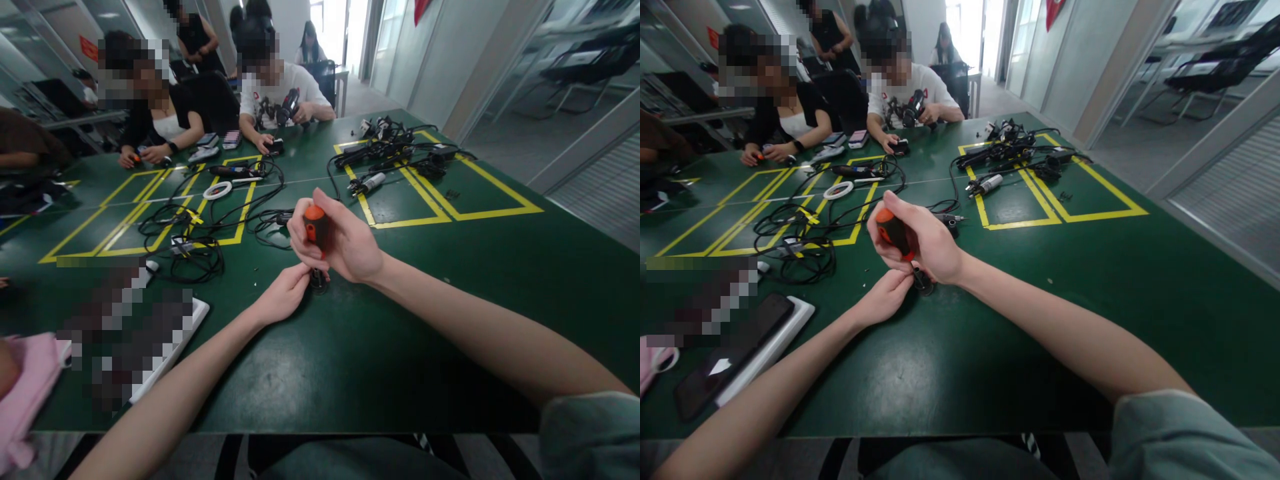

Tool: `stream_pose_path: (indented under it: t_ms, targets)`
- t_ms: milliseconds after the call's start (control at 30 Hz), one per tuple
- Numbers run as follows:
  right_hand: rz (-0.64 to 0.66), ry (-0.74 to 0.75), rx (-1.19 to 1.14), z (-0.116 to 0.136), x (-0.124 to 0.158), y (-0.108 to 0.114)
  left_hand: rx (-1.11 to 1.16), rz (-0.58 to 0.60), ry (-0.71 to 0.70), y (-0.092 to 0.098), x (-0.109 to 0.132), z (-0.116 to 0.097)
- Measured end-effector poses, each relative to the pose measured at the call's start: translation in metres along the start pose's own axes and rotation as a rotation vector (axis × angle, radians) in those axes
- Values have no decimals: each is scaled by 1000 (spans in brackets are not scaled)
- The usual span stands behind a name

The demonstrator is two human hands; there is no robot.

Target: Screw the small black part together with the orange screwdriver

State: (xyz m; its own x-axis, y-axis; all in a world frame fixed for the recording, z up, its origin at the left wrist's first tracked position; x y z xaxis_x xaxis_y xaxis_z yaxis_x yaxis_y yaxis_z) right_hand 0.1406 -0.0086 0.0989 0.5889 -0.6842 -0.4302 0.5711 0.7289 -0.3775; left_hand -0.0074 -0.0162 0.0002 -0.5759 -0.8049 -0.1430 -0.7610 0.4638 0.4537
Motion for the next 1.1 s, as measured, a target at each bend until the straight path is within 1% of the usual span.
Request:
stream_pose_path:
  t_ms: [67,267,467,633,767,867,967,1100]
  targets:
    - [-1,-1,-8,1,0,0,3,9,2,2,-1,0]
    - [-9,49,-35,2,2,1,82,93,18,9,-2,0]
    - [-6,30,-29,1,0,0,1,23,-3,1,0,0]
    - [-35,-12,1,2,0,0,-9,0,-5,-1,-1,-2]
    - [-48,3,-2,3,3,0,7,33,14,5,-1,-2]
    - [-28,21,-15,3,3,0,35,72,12,8,-1,-1]
    - [-13,23,-19,2,2,0,25,59,-12,6,-1,-1]
    - [-33,-2,10,1,0,0,-16,21,-28,2,0,-1]
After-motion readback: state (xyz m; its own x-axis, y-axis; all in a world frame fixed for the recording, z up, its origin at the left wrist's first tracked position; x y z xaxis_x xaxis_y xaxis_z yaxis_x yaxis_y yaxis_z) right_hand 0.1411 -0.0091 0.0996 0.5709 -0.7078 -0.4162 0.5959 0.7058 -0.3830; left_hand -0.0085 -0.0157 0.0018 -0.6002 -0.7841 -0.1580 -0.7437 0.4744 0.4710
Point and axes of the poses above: each hand's wrist, its own x-axis away from the middle knuckle, its own y-axis out of the back of the hand, z = x × y, the point moved 1 cm from there along -x, towards the middle knuckle, and after that the axes turned 1 degree about x, right-handed, at the moved point
